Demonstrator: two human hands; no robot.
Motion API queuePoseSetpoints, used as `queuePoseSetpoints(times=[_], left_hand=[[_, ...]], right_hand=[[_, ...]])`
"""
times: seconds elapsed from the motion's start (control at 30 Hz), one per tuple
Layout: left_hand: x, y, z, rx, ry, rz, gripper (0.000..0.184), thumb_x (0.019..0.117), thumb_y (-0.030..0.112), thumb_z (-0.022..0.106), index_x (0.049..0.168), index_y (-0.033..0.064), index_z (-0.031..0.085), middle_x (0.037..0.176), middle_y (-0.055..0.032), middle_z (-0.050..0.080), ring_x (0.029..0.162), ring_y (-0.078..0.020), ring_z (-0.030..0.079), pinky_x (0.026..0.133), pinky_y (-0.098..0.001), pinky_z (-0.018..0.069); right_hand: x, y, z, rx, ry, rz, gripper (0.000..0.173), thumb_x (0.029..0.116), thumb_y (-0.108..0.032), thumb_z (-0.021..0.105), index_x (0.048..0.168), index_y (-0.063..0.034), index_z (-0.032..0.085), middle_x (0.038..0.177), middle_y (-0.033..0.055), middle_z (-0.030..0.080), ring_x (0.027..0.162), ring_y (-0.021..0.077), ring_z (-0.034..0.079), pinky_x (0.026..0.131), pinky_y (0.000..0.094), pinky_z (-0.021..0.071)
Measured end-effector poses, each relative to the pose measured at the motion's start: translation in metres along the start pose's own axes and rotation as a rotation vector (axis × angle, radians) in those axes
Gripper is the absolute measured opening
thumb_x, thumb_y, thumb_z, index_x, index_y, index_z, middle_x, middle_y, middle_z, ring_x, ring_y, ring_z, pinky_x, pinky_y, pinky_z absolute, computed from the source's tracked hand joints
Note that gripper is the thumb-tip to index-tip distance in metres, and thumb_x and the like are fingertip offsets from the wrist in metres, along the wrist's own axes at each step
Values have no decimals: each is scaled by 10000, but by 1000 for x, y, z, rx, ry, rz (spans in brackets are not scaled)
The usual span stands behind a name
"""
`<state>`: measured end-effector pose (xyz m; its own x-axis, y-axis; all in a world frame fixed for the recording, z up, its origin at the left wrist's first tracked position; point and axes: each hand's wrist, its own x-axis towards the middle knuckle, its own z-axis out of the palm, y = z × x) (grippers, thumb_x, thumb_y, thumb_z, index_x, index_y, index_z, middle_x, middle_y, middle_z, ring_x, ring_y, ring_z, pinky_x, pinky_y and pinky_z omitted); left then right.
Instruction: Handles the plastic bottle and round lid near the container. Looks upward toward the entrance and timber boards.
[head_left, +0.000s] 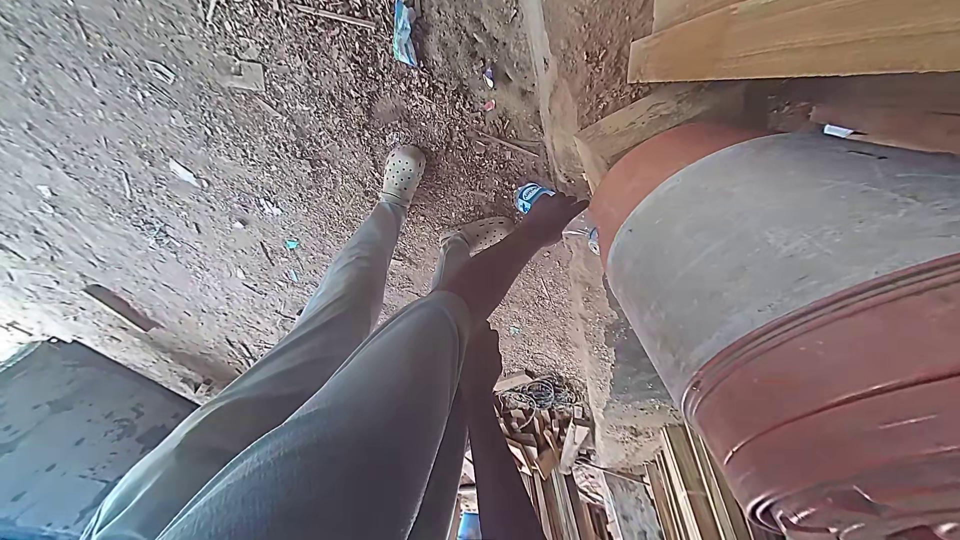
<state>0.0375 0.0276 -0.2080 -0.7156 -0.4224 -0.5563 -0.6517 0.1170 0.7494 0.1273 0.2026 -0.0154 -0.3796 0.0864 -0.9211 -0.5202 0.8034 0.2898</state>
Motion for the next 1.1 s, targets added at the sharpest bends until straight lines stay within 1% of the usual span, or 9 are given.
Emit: queuePoseSetpoints(times=[0.1, 0.23, 0.33, 0.43, 0.57, 0.73, 0.83, 0.97, 1.1], left_hand=[[0, -1, 0, 2, 3, -3, 868, 717, 69, 883, 1495, 194, 519, 1402, -104, 623, 1304, -345, 571, 1026, -581, 480], [1, -1, 1, 1, 9, 4, 856, 715, 58, 880, 1485, 186, 529, 1390, -103, 630, 1296, -343, 575, 1020, -576, 482], [1, -2, 1, 4, 13, 12, 856, 720, 54, 874, 1489, 193, 525, 1378, -95, 634, 1295, -339, 574, 1020, -567, 487], [2, 0, -1, 3, 5, 4, 861, 712, 32, 871, 1486, 188, 527, 1376, -105, 630, 1290, -343, 574, 1020, -565, 484], [0, 1, -3, -10, -2, 1, 878, 698, 11, 873, 1487, 180, 527, 1396, -111, 621, 1308, -352, 564, 1026, -574, 482], [1, 0, 1, -9, 14, 11, 879, 711, 67, 895, 1497, 183, 518, 1388, -114, 625, 1297, -350, 575, 1027, -568, 486], [2, 0, -1, -18, 6, 9, 875, 711, 52, 889, 1494, 175, 520, 1397, -119, 621, 1300, -357, 572, 1022, -581, 487], [2, 0, 0, -13, -10, 2, 879, 713, 45, 880, 1500, 184, 514, 1401, -107, 620, 1313, -347, 562, 1040, -575, 475], [3, -1, -1, -2, -1, 14, 883, 692, 32, 883, 1486, 185, 528, 1388, -101, 628, 1303, -339, 570, 1033, -567, 482]], right_hand=[[1, -2, -2, -15, -2, 9, 497, 975, -490, 573, 1326, -145, 642, 1259, 131, 679, 1039, 296, 705, 805, 532, 565], [3, -2, -1, -43, -24, 13, 497, 980, -500, 569, 1335, -160, 641, 1287, 127, 670, 1040, 290, 709, 801, 526, 572], [7, 1, 4, -45, -6, 6, 500, 965, -521, 574, 1325, -181, 647, 1267, 118, 677, 1017, 287, 710, 779, 524, 572], [6, 0, 4, -71, 10, 4, 506, 972, -528, 534, 1335, -189, 630, 1251, 137, 656, 983, 305, 704, 744, 526, 575], [4, -1, 1, -24, 7, -6, 483, 988, -494, 558, 1314, -151, 654, 1261, 140, 675, 1027, 305, 707, 803, 539, 566], [6, 1, 5, -42, 16, -18, 507, 980, -508, 549, 1313, -139, 645, 1260, 141, 676, 1018, 305, 711, 787, 538, 571], [5, -2, 2, -41, 0, -15, 533, 983, -505, 541, 1356, -133, 625, 1301, 148, 657, 1043, 315, 704, 801, 549, 568], [2, -4, 3, -52, -13, -15, 529, 982, -493, 540, 1358, -130, 619, 1298, 141, 658, 1040, 303, 706, 788, 528, 574], [-4, -10, -2, -49, -31, -15, 533, 997, -470, 546, 1387, -111, 599, 1327, 151, 645, 1061, 306, 699, 806, 531, 564]])
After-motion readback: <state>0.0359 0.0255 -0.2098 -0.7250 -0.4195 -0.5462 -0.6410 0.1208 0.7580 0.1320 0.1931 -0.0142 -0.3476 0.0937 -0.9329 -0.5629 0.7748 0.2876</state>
